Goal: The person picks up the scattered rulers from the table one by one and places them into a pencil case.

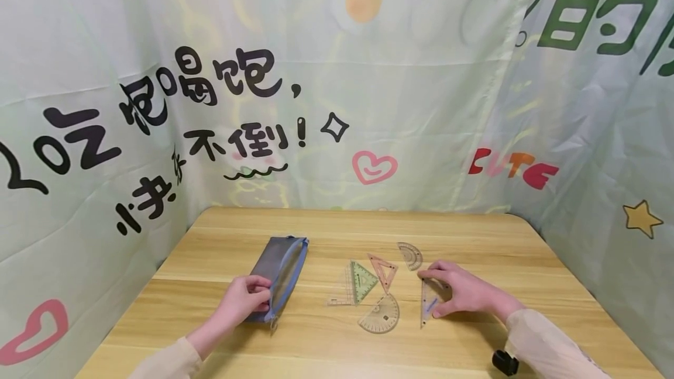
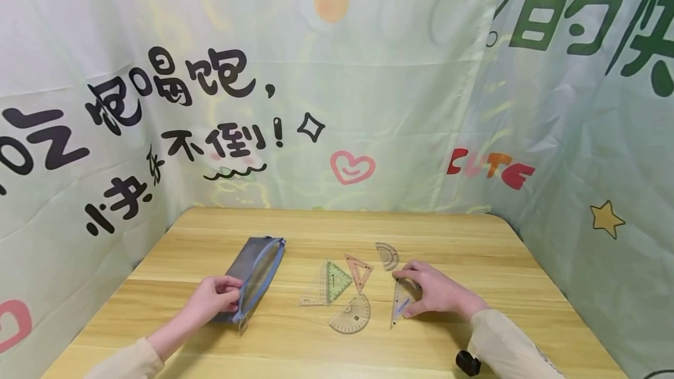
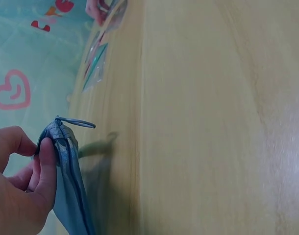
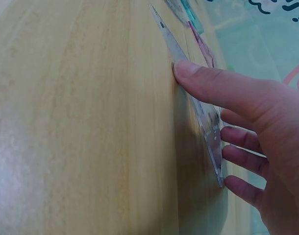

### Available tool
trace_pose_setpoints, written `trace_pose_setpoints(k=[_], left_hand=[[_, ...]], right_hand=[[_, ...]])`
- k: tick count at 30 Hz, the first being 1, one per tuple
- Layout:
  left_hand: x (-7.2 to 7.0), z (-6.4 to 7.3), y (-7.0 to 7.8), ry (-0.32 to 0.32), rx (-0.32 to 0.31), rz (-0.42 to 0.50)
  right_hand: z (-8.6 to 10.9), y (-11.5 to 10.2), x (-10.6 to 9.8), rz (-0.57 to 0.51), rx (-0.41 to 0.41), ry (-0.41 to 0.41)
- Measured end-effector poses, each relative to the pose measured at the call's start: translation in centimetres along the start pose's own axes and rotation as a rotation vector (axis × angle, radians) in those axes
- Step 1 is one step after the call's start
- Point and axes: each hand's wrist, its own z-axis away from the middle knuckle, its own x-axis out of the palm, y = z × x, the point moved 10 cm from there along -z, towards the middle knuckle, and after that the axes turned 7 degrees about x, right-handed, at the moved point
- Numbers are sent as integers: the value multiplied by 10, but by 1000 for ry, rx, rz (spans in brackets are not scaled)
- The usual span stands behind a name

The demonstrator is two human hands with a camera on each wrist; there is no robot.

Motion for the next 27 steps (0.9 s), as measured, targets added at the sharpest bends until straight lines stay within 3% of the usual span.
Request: trace_pose_setpoints(k=[14,27], left_hand=[[-5,8,12,-18,26,1],[-16,22,6,19,-64,113]], right_hand=[[1,2,2,-72,-11,-19],[-3,8,2,-128,-25,-39]])
